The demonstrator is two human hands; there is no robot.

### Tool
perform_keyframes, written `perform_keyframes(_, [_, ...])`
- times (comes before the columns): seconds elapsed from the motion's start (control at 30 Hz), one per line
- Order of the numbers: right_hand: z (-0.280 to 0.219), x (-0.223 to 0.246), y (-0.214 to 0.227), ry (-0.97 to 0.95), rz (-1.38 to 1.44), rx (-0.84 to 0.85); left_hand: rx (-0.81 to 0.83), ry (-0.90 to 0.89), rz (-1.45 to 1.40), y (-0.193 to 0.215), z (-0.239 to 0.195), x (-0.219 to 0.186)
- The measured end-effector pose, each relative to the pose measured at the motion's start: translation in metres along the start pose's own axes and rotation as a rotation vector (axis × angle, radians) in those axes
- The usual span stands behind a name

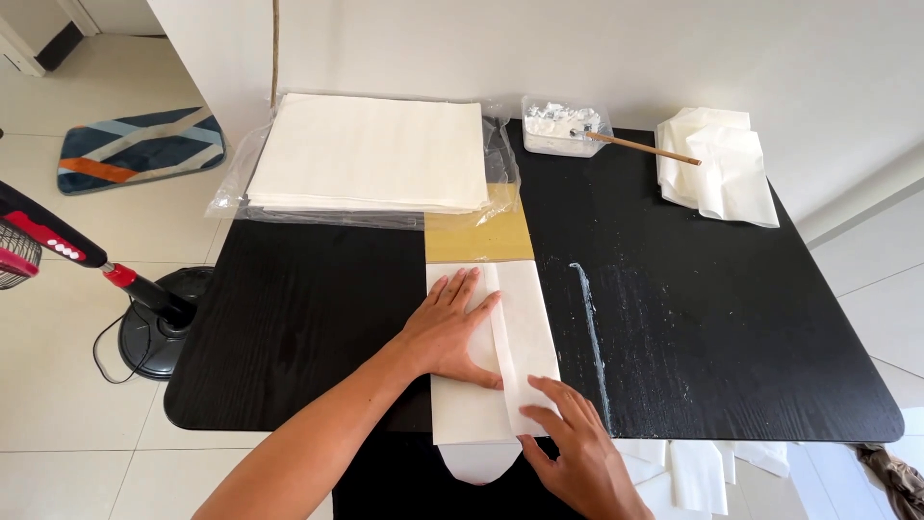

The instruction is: Applying glue to a paper sheet and folding it around a template to create a paper bag.

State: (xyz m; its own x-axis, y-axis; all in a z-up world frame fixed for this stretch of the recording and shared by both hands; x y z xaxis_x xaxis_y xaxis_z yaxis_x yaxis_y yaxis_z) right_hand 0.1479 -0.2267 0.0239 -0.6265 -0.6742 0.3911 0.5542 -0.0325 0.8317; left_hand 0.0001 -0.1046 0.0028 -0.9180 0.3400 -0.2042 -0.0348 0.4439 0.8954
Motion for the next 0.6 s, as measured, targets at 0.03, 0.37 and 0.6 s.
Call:
perform_keyframes(0.03, [-0.001, 0.001, -0.002, 0.004, -0.001, -0.002, -0.004, 0.002, 0.001, -0.002, 0.001, 0.001])
perform_keyframes(0.37, [-0.009, 0.004, -0.006, 0.086, -0.002, -0.155, 0.003, 0.001, 0.011, -0.001, 0.001, -0.001])
perform_keyframes(0.6, [-0.009, 0.004, -0.012, 0.105, 0.075, -0.152, 0.101, 0.026, -0.006, 0.002, -0.004, -0.003])
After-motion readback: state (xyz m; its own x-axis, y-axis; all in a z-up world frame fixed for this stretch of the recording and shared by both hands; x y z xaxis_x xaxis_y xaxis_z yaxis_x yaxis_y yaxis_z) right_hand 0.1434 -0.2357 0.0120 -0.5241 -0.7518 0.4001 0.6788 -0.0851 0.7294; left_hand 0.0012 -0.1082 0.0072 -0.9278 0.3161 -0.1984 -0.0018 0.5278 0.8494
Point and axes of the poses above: each hand's wrist, its own z-axis towards the middle knuckle, its own y-axis out of the back of the hand, x = y × z, the point moved 9 cm from there along z, towards the middle knuckle, and after that the axes turned 8 degrees about y, right-handed, at the moved point
